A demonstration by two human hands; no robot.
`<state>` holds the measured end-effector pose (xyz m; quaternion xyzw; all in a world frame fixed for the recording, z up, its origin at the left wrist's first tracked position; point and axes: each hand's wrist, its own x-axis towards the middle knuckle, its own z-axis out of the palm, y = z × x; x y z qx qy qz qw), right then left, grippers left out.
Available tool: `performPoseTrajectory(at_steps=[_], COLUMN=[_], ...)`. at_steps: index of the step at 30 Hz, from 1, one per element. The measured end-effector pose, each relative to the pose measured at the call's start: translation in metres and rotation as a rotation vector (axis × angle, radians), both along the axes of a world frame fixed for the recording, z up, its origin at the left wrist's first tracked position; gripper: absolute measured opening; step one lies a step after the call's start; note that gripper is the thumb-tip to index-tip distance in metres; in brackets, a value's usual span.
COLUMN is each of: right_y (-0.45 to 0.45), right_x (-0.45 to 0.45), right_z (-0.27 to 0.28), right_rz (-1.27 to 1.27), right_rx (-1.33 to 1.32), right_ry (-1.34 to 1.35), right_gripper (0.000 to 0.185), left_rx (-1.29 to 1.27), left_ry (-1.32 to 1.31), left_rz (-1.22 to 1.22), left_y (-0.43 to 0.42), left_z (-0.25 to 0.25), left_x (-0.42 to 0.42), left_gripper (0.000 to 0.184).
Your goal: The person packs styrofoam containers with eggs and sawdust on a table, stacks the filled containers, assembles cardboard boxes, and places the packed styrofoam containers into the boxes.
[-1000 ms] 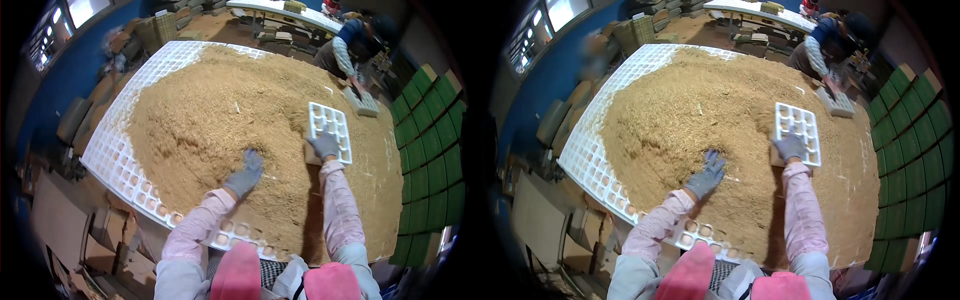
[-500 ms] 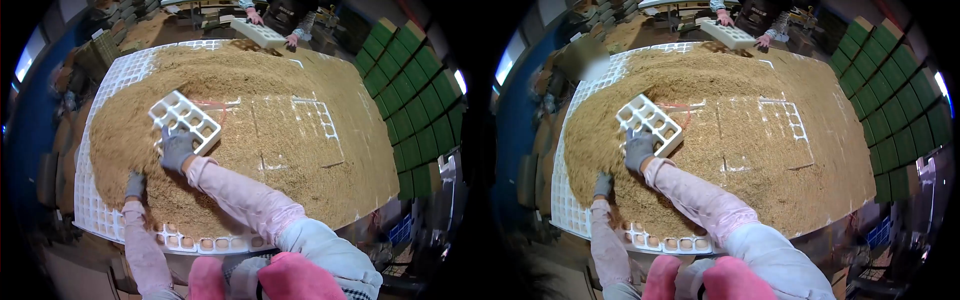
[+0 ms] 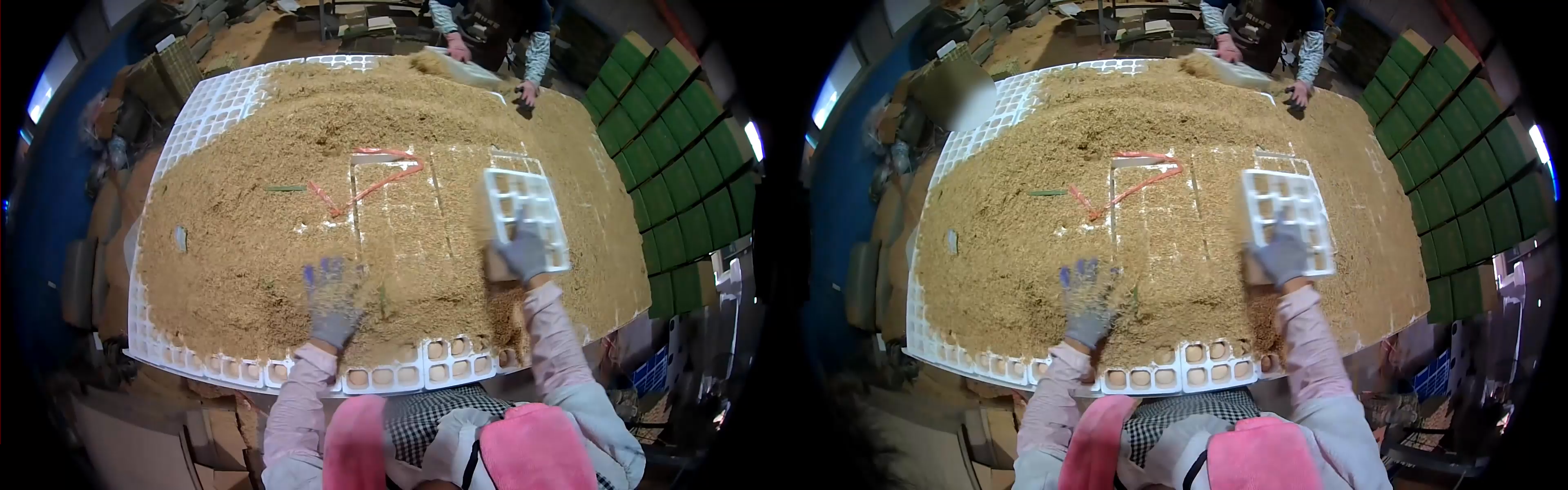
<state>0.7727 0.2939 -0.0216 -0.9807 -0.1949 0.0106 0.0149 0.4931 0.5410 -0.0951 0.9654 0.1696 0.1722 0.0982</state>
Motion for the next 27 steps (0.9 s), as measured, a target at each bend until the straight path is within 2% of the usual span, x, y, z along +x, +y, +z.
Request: performPoseTrajectory(at_steps=[2, 3, 4, 5, 7, 8, 9, 10, 11, 13, 14, 15, 16, 17, 18, 19, 20, 21, 24, 25, 26, 27], right_y=[0.060, 0.099, 0.126, 0.150, 0.186, 0.180, 0.171, 0.156, 0.138, 0.092, 0.067, 0.046, 0.027, 0.013, -0.004, -0.016, -0.029, -0.041, -0.067, -0.065, -0.061, -0.057], right_x=[-0.056, -0.091, -0.133, -0.157, -0.194, -0.204, -0.217, -0.219, -0.217, -0.203, -0.195, -0.187, -0.180, -0.176, -0.171, -0.163, -0.157, -0.151, -0.137, -0.134, -0.130, -0.126], right_z=[-0.015, -0.014, -0.006, 0.006, 0.036, 0.031, 0.019, 0.007, 0.001, 0.004, 0.002, 0.014, 0.022, 0.031, 0.029, 0.038, 0.041, 0.042, 0.036, 0.033, 0.030, 0.027], right_rz=[0.405, 0.369, 0.504, 0.642, 0.773, 0.871, 0.964, 1.005, 1.017, 0.955, 0.952, 0.922, 0.889, 0.801, 0.774, 0.725, 0.688, 0.646, 0.537, 0.536, 0.504, 0.465], right_rx=[0.247, 0.143, 0.120, 0.097, -0.104, 0.017, 0.135, 0.297, 0.395, 0.280, 0.382, 0.359, 0.366, 0.324, 0.348, 0.317, 0.330, 0.346, 0.325, 0.328, 0.337, 0.346], right_ry=[-0.254, 0.048, -0.120, 0.069, 0.299, 0.226, 0.152, 0.240, 0.231, 0.345, 0.252, 0.232, 0.196, 0.249, 0.137, 0.183, 0.157, 0.135, 0.103, 0.109, 0.096, 0.085], right_gripper=[0.096, 0.092, 0.087, 0.088, 0.083, 0.080, 0.078, 0.072, 0.070, 0.068, 0.072, 0.074, 0.075, 0.075, 0.077, 0.079, 0.080, 0.082, 0.085, 0.085, 0.085, 0.085], left_rx=[0.139, 0.224, 0.242, 0.262, 0.118, 0.129, 0.171, 0.208, 0.012, -0.392, -0.525, -0.311, -0.205, -0.254, -0.159, -0.163, -0.343, -0.518, -0.620, -0.662, -0.441, -0.595], left_ry=[0.039, 0.040, 0.058, 0.077, 0.419, 0.420, 0.137, -0.141, -0.168, -0.209, -0.053, -0.025, -0.060, 0.240, 0.162, 0.149, 0.017, -0.115, -0.372, -0.536, -0.648, -0.577], left_rz=[0.157, 0.240, 0.347, 0.457, 0.730, 0.736, 0.694, 0.644, 0.530, 0.302, 0.285, 0.196, 0.192, 0.230, 0.276, 0.300, 0.231, 0.156, 0.326, 0.420, 0.423, 0.697], left_y=[0.034, 0.054, 0.073, 0.090, 0.115, 0.130, 0.144, 0.152, 0.145, 0.129, 0.110, 0.111, 0.107, 0.102, 0.101, 0.106, 0.107, 0.104, 0.110, 0.127, 0.156, 0.183], left_z=[-0.026, -0.032, -0.036, -0.037, 0.003, 0.005, 0.004, 0.005, 0.026, 0.053, 0.074, 0.048, 0.021, 0.018, 0.002, 0.004, 0.006, 0.009, 0.060, 0.054, 0.038, 0.010], left_x=[-0.014, -0.030, -0.046, -0.060, -0.079, -0.084, -0.088, -0.089, -0.070, -0.002, 0.035, 0.071, 0.102, 0.129, 0.144, 0.140, 0.133, 0.124, 0.014, -0.042, -0.122, -0.238], left_gripper=[0.057, 0.056, 0.055, 0.055, 0.050, 0.050, 0.048, 0.046, 0.045, 0.047, 0.049, 0.052, 0.044, 0.031, 0.019, 0.019, 0.017, 0.016, 0.016, 0.017, 0.010, 0.027])
